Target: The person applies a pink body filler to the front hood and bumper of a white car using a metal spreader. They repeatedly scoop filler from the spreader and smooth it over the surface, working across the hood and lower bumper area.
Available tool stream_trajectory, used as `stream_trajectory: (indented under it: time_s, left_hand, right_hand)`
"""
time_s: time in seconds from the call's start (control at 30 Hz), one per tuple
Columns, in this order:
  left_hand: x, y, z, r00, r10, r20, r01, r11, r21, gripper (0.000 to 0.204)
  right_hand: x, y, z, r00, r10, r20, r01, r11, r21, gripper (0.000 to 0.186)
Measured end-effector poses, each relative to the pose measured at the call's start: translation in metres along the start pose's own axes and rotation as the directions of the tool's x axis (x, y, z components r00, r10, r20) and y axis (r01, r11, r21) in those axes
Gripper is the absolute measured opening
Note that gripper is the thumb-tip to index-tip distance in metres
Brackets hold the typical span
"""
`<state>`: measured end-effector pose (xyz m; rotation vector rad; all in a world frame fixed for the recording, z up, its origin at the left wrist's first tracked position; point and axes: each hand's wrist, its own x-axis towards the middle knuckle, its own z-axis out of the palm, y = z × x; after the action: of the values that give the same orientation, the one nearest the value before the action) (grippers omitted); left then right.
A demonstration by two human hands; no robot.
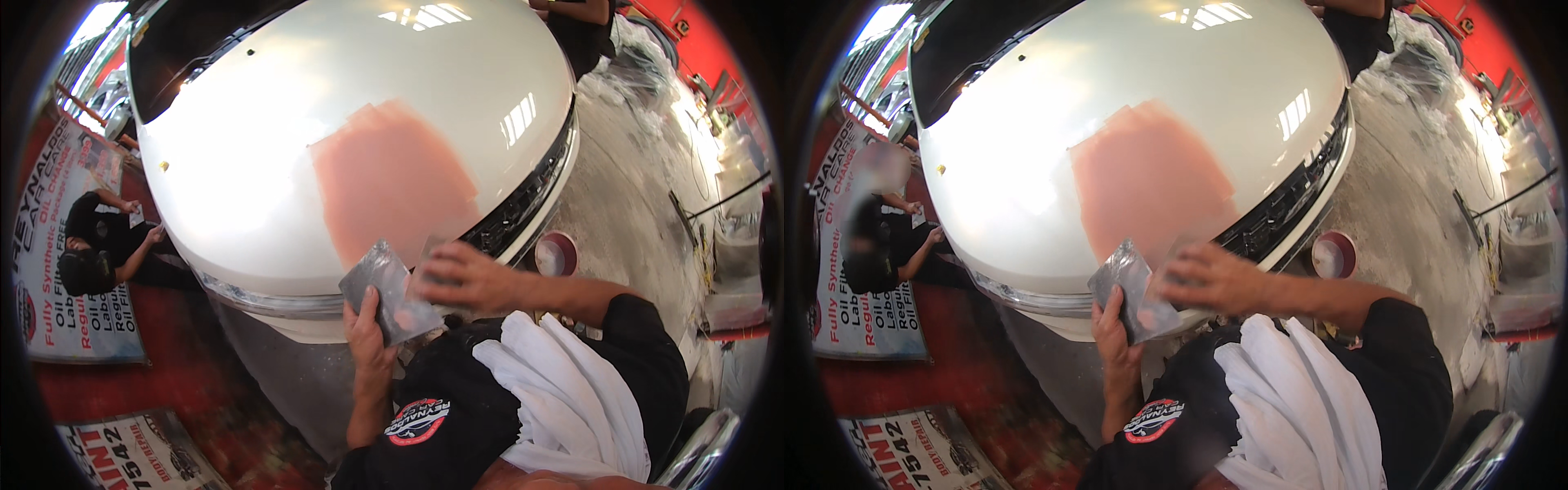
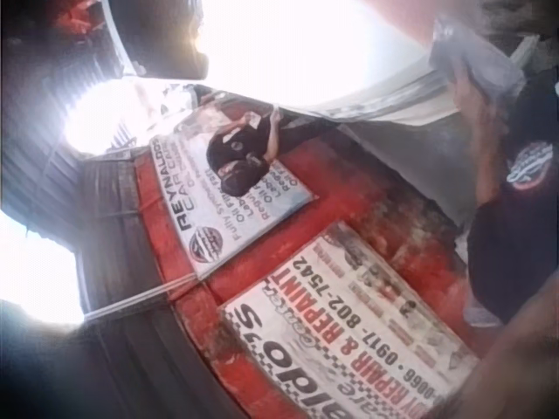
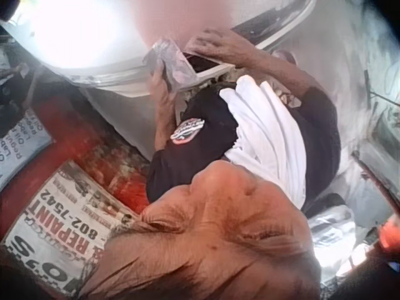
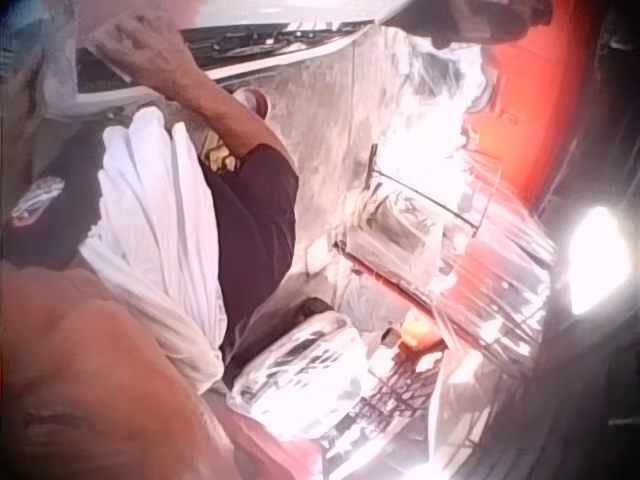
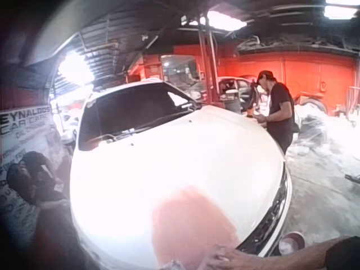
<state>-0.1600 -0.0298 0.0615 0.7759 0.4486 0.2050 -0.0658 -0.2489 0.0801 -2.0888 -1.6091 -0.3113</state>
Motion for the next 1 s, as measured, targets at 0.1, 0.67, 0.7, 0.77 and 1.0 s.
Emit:
stream_trajectory:
  time_s: [0.1,0.67,0.7,0.77,1.0]
  left_hand:
    - [-0.027,0.029,0.016,0.995,0.087,-0.04,-0.087,0.996,0.003,0.029]
    - [-0.055,-0.041,-0.004,0.941,0.257,-0.221,-0.253,0.966,0.049,0.031]
    - [-0.055,-0.042,-0.003,0.933,0.269,-0.239,-0.266,0.963,0.045,0.03]
    - [-0.051,-0.043,-0.004,0.937,0.266,-0.225,-0.258,0.964,0.067,0.03]
    - [-0.045,-0.039,-0.008,0.968,0.175,-0.182,-0.156,0.981,0.112,0.031]
  right_hand:
    - [0.007,0.079,-0.011,0.985,-0.088,0.15,0.138,0.922,-0.362,0.052]
    - [0.234,0.257,-0.013,0.88,0.235,0.413,-0.018,0.885,-0.466,0.052]
    - [0.232,0.26,-0.014,0.86,0.251,0.444,-0.013,0.881,-0.474,0.049]
    - [0.21,0.271,-0.025,0.866,0.322,0.382,-0.13,0.883,-0.45,0.05]
    - [0.046,0.221,-0.038,0.874,0.366,0.319,-0.213,0.879,-0.426,0.055]
